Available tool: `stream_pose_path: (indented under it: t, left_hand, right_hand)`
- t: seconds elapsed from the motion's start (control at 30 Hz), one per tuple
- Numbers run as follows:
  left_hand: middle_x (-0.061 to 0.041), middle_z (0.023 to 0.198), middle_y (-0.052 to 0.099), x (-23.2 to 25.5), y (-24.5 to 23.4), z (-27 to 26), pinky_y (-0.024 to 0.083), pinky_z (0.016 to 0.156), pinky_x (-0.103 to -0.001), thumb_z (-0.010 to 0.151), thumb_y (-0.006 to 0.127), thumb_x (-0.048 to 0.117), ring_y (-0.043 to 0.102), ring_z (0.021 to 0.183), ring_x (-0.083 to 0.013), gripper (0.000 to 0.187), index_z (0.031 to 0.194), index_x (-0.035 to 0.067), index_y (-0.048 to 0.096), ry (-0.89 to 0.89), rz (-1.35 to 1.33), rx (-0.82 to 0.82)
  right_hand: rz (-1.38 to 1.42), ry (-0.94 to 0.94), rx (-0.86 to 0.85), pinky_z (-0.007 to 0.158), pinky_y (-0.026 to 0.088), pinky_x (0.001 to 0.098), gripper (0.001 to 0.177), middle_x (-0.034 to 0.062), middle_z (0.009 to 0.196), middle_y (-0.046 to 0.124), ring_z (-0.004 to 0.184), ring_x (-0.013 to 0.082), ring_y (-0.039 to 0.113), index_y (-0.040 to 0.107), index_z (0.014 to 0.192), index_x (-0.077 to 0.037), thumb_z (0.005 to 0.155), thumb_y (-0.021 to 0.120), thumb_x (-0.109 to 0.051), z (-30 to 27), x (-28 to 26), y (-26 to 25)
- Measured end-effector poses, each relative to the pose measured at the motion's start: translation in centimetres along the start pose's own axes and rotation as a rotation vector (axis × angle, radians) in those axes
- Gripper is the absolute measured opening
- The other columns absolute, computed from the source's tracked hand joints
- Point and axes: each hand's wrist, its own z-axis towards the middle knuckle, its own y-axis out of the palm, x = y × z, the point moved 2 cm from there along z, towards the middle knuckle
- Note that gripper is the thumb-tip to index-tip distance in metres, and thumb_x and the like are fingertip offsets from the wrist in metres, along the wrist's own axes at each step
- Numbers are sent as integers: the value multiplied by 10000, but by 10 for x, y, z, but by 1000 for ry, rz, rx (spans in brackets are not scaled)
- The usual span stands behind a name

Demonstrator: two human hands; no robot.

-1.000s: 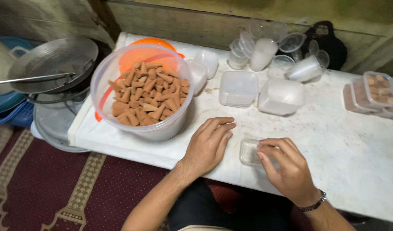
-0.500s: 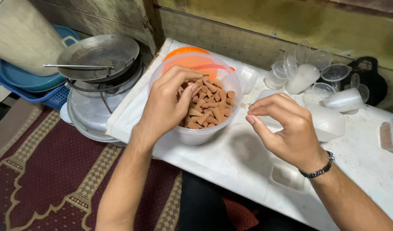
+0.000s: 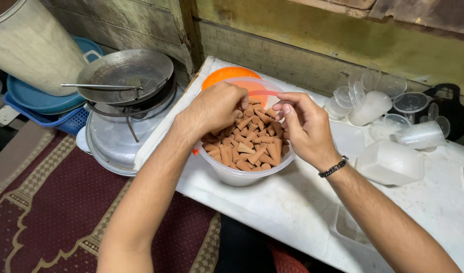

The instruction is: The person takes incense cones from a large tub and places them into small plastic containers, then presses the lids closed.

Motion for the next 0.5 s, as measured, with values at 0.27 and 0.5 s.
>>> stream_pose_path:
  t: [0.27,0.5]
  left_hand:
    - [-21,822,770,29,9,1,601,812,-433,792,795,237,752,920,-287,139,894,163,737,46,-169,-217]
    - [2,882,757,51,-1,-8,595,796,-565,785,826,306,722,1003,-299,162,909,231,752,-32,40,-319]
  right_hand:
    - [4,24,48,596,555,298,255,164,954,715,748,202,675,574,1265,61,1043,448,50,-1,2,4]
    - [-30,2,47,590,577,299,242,151,936,716,730,203,684,590,1242,32,1030,476,52,-3,7,3]
